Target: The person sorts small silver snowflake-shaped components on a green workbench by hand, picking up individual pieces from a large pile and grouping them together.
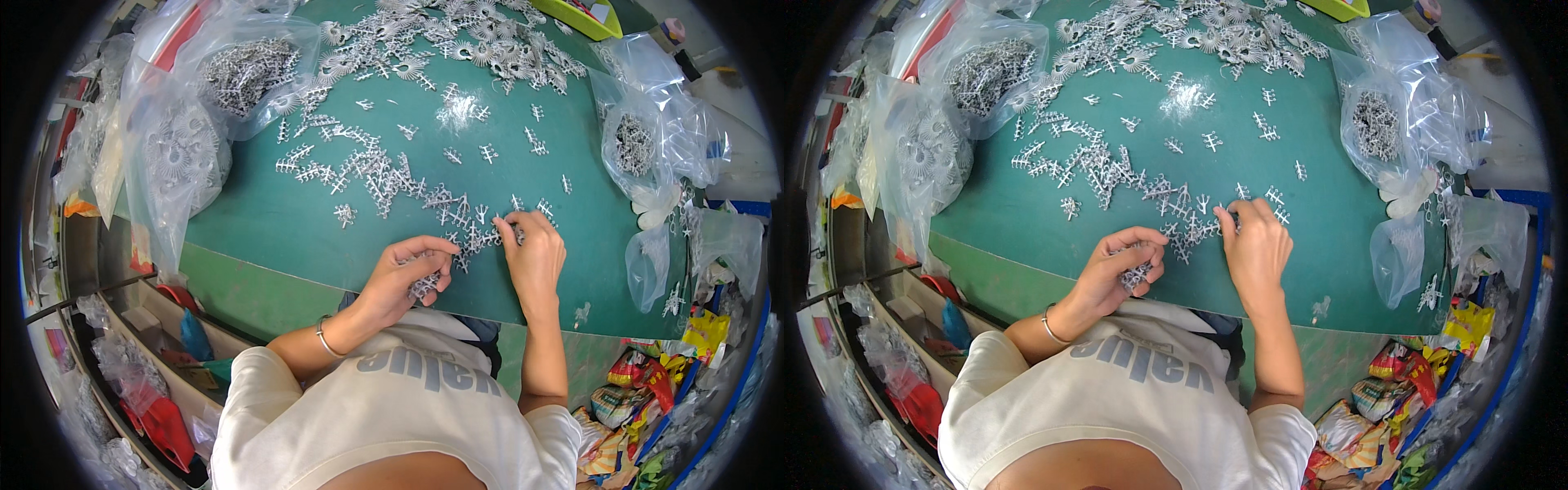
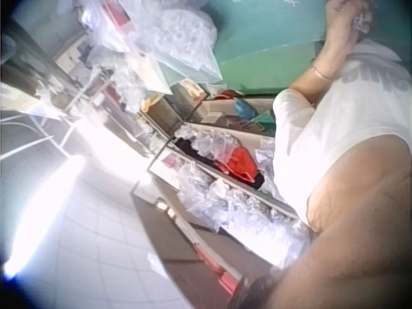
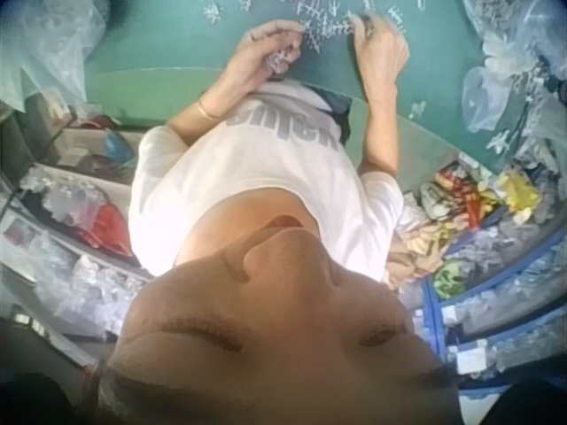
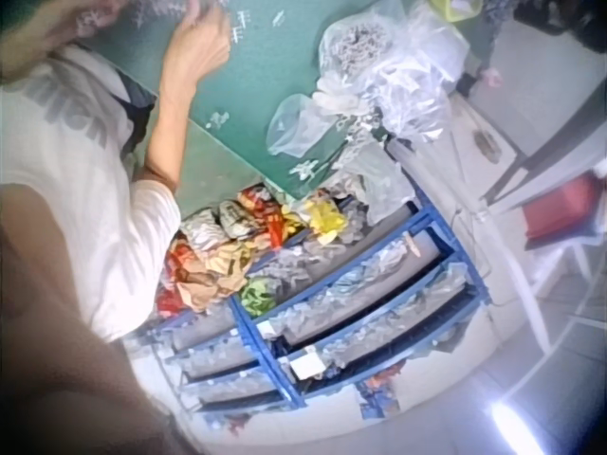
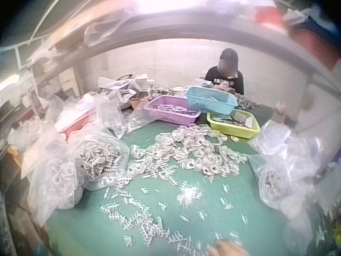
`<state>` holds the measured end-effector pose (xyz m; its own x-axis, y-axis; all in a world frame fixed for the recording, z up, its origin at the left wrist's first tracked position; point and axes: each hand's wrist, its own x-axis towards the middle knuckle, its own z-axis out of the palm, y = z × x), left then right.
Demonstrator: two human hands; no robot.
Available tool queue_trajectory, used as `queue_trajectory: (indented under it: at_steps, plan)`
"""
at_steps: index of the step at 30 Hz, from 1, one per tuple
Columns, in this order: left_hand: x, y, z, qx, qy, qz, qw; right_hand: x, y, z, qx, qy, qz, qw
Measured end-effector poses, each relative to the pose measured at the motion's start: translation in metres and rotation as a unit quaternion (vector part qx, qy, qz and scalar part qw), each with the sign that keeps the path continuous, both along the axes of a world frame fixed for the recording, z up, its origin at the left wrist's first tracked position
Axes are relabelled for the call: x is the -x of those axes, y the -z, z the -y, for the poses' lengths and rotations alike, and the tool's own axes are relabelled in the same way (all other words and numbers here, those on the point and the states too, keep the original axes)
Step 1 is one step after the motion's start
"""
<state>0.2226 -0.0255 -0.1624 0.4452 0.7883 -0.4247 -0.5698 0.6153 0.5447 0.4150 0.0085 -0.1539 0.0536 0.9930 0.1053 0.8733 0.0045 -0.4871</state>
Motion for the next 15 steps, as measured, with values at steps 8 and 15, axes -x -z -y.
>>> queue_trajectory:
  at_steps: [8,15]
  plan:
    - [-0.003,0.003,0.000,0.020,-0.012,-0.001,1.000,-0.023,0.006,0.001,-0.088,0.073,-0.248,0.962]
    - [-0.015,-0.001,-0.002,-0.069,0.026,-0.067,0.995,-0.018,0.012,0.009,-0.121,0.069,-0.348,0.927]
